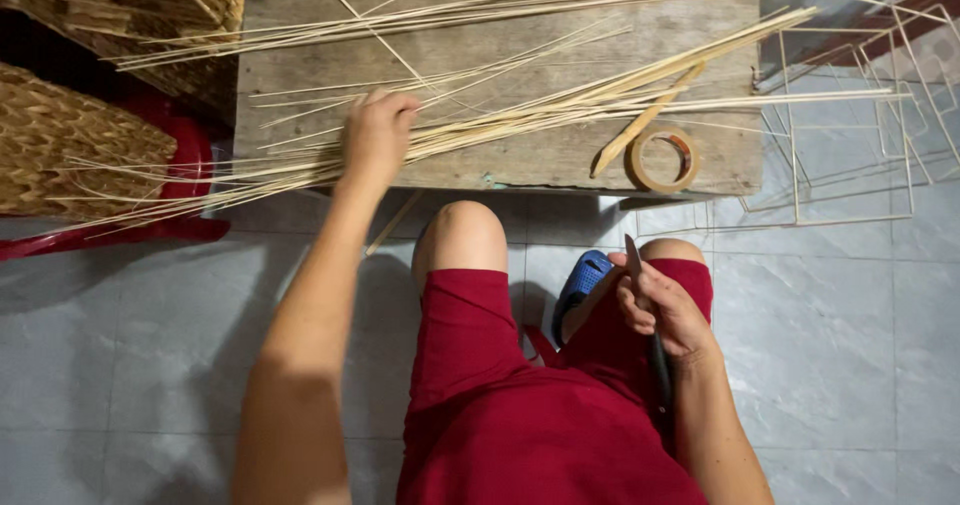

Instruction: The person sits on a tiled floor and uses a knife to sharpen the ends of thin bamboo sticks. They repeatedly pick up sticks from a pile on a wooden table, hold them with one hand, and scrape the knife along the tip to create a point. The person works on multiple sticks sequentially, placing the sharpened ones back on the table.

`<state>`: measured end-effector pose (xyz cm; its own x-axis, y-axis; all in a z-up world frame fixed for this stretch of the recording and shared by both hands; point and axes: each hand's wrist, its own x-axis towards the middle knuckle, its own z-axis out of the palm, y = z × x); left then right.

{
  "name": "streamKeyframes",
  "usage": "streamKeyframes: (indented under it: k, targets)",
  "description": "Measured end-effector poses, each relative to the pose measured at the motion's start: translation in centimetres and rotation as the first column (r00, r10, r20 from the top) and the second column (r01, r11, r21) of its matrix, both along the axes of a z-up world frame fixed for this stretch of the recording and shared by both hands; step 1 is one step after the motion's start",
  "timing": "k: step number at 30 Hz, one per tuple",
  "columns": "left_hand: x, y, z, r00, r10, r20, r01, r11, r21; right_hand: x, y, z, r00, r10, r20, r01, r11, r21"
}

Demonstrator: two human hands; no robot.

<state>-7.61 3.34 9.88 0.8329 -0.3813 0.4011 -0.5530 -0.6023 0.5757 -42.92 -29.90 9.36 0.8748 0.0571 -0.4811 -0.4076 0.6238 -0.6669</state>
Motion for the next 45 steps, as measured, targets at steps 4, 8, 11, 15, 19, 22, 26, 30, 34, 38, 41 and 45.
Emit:
streamKeyframes:
  k: [4, 8, 11, 15, 19, 22, 26, 30, 34, 38, 41, 45]
  targets:
    - [0.6, -5.3, -0.8, 1.0, 0.013, -0.001, -0.013, 1.0, -0.02, 0.0, -1.2, -0.9, 0.999, 0.004, 0.041, -0.01, 0.99, 0.141]
    - [2.4, -9.9, -1.3, 1.0, 0.019, -0.009, -0.019, 0.998, 0.058, 0.2, -1.6, -1.4, 0.998, 0.035, 0.053, -0.043, 0.984, 0.171]
    - [4.9, -11.6, -2.5, 0.999, 0.049, 0.009, -0.05, 0.988, 0.145, 0.0, -1.5, -1.3, 0.998, 0.042, 0.049, -0.051, 0.979, 0.196]
    - [9.6, -12.1, -4.9, 0.98, 0.133, 0.146, -0.162, 0.965, 0.206, 0.6, -1.7, -1.1, 0.996, 0.062, 0.069, -0.077, 0.968, 0.24]
    - [13.0, -9.9, -6.7, 0.983, 0.177, 0.043, -0.182, 0.937, 0.297, 1.0, -1.7, -1.0, 0.997, 0.06, 0.058, -0.073, 0.965, 0.254]
    - [12.6, -9.1, -7.6, 0.994, 0.11, 0.025, -0.113, 0.95, 0.292, 1.1, -1.8, -0.9, 0.996, 0.071, 0.05, -0.081, 0.962, 0.26]
    - [10.3, -11.1, -7.7, 0.987, -0.16, -0.027, 0.16, 0.926, 0.342, 2.0, -1.7, -1.2, 0.994, 0.093, 0.058, -0.105, 0.955, 0.277]
    - [7.3, -12.3, -7.8, 0.982, -0.166, 0.094, 0.141, 0.964, 0.227, 2.2, -1.4, -1.1, 0.994, 0.102, 0.049, -0.111, 0.957, 0.268]
    - [4.9, -15.4, -8.8, 0.977, -0.213, 0.016, 0.204, 0.952, 0.229, 2.4, -1.1, -0.9, 0.993, 0.102, 0.054, -0.113, 0.96, 0.258]
    - [3.1, -19.0, -9.3, 0.951, -0.166, -0.261, 0.222, 0.953, 0.204, 2.6, -0.9, -0.6, 0.991, 0.116, 0.062, -0.127, 0.962, 0.24]
    - [2.8, -19.8, -8.7, 0.953, -0.133, -0.274, 0.183, 0.968, 0.169, 2.7, -0.6, -0.3, 0.991, 0.12, 0.062, -0.132, 0.962, 0.241]
    - [2.8, -20.3, -8.0, 0.955, -0.131, -0.265, 0.192, 0.956, 0.22, 2.5, -0.8, -0.2, 0.99, 0.117, 0.083, -0.132, 0.968, 0.214]
